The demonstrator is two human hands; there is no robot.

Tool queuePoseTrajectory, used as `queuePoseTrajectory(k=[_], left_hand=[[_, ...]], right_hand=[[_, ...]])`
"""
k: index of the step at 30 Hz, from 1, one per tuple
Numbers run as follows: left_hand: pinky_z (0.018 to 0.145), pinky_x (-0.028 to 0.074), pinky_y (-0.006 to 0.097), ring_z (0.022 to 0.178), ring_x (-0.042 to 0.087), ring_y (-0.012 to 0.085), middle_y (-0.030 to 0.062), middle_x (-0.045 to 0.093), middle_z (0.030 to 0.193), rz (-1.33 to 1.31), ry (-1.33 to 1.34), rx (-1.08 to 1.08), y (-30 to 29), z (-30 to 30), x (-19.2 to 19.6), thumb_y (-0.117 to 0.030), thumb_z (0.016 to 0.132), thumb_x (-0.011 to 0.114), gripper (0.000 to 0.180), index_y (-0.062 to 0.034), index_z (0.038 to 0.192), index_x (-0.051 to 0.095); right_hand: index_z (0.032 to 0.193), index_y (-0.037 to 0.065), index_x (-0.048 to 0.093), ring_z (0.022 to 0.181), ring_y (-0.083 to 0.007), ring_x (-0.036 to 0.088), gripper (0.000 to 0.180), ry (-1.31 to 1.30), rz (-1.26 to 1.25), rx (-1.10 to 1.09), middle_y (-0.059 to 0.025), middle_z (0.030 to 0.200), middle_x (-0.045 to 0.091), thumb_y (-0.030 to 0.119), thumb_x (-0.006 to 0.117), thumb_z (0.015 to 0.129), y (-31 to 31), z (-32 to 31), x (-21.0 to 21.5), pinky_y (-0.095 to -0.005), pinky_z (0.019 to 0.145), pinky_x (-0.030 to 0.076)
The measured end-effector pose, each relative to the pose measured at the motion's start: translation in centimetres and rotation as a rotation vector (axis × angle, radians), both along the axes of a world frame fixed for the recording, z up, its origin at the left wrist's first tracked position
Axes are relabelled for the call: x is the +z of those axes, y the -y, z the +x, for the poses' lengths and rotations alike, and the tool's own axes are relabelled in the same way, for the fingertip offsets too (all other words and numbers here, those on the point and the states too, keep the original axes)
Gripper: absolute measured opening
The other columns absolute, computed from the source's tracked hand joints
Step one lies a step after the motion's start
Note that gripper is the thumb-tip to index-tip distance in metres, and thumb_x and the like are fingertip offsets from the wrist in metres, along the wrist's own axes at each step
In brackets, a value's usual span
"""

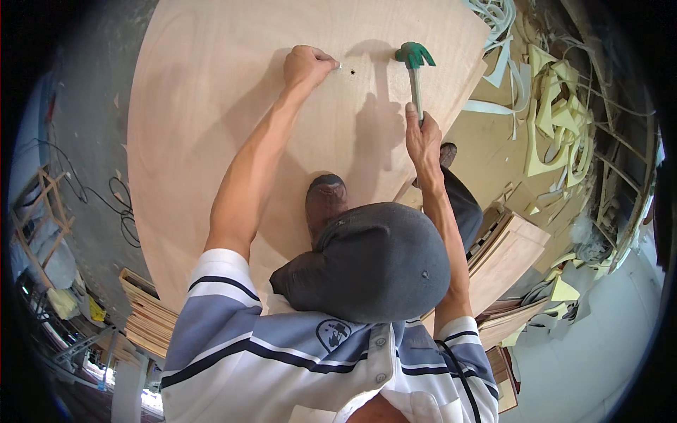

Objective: Hammering small nails into a curved piece of plywood for furniture manufacturing.

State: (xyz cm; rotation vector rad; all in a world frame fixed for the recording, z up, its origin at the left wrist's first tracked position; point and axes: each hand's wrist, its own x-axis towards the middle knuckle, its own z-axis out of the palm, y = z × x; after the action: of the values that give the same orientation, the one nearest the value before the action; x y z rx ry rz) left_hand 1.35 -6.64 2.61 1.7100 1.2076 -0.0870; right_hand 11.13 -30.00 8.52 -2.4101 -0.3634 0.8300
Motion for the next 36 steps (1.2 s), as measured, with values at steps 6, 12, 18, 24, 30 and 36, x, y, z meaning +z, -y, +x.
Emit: queuePoseTrajectory(k=[6,12,18,24,30,36], left_hand=[[0.058,0.043,0.026,0.063,0.054,0.0111,0.0021,0.062,0.070,-0.061,0.275,0.169,-0.5,-3.4,-0.9,-0.024,0.073,0.072,0.026,-0.0024,0.086,0.070],[0.068,0.041,0.024,0.075,0.048,0.0101,0.0024,0.055,0.085,-0.096,0.489,0.673,2.6,-14.0,-1.2,-0.012,0.085,0.051,0.030,-0.0001,0.112,0.057],[0.071,0.042,0.025,0.081,0.049,0.0108,0.0055,0.053,0.091,-0.093,0.512,0.837,7.5,-19.9,0.9,-0.001,0.084,0.038,0.035,0.0015,0.118,0.045],[0.072,0.045,0.026,0.082,0.053,0.0128,0.0076,0.054,0.094,-0.118,0.630,0.883,8.6,-21.9,3.5,-0.001,0.088,0.043,0.024,0.0043,0.111,0.048],[0.077,0.048,0.028,0.083,0.058,0.0154,0.0074,0.057,0.091,-0.249,0.752,0.940,7.9,-20.8,5.0,-0.005,0.090,0.053,0.016,0.0036,0.103,0.053],[0.077,0.051,0.028,0.078,0.059,0.0160,0.0077,0.058,0.087,-0.225,0.730,1.000,6.5,-18.7,7.3,-0.008,0.089,0.056,0.015,0.0035,0.098,0.053]], right_hand=[[0.069,-0.002,0.048,0.057,-0.0146,0.043,0.053,-0.113,0.254,-0.028,-0.0078,0.059,0.046,0.043,0.039,0.095,-0.7,-1.9,4.5,-0.0319,0.053,0.038],[0.071,0.007,0.048,0.044,-0.0059,0.035,0.047,0.185,0.763,0.120,0.0035,0.052,0.038,0.043,0.034,0.096,-2.8,-6.2,8.2,-0.0224,0.041,0.025],[0.082,-0.007,0.057,0.073,-0.0471,0.055,0.045,-0.012,0.000,0.269,-0.0339,0.069,0.051,0.034,0.042,0.094,-2.8,-5.4,0.5,-0.0467,0.064,0.043],[0.076,0.005,0.052,0.053,-0.0126,0.043,0.056,0.287,0.466,0.235,-0.0027,0.060,0.049,0.049,0.026,0.097,-8.5,-2.3,16.4,-0.0294,0.047,0.036],[0.072,0.008,0.047,0.037,-0.0109,0.037,0.070,0.273,1.229,0.224,-0.0010,0.045,0.039,0.069,0.015,0.087,-12.1,-2.4,20.1,-0.0234,0.035,0.029],[0.064,0.002,0.053,0.047,-0.0262,0.050,0.053,-0.023,0.027,0.192,-0.0116,0.052,0.046,0.043,0.039,0.094,-2.9,-5.2,0.8,-0.0393,0.048,0.042]])
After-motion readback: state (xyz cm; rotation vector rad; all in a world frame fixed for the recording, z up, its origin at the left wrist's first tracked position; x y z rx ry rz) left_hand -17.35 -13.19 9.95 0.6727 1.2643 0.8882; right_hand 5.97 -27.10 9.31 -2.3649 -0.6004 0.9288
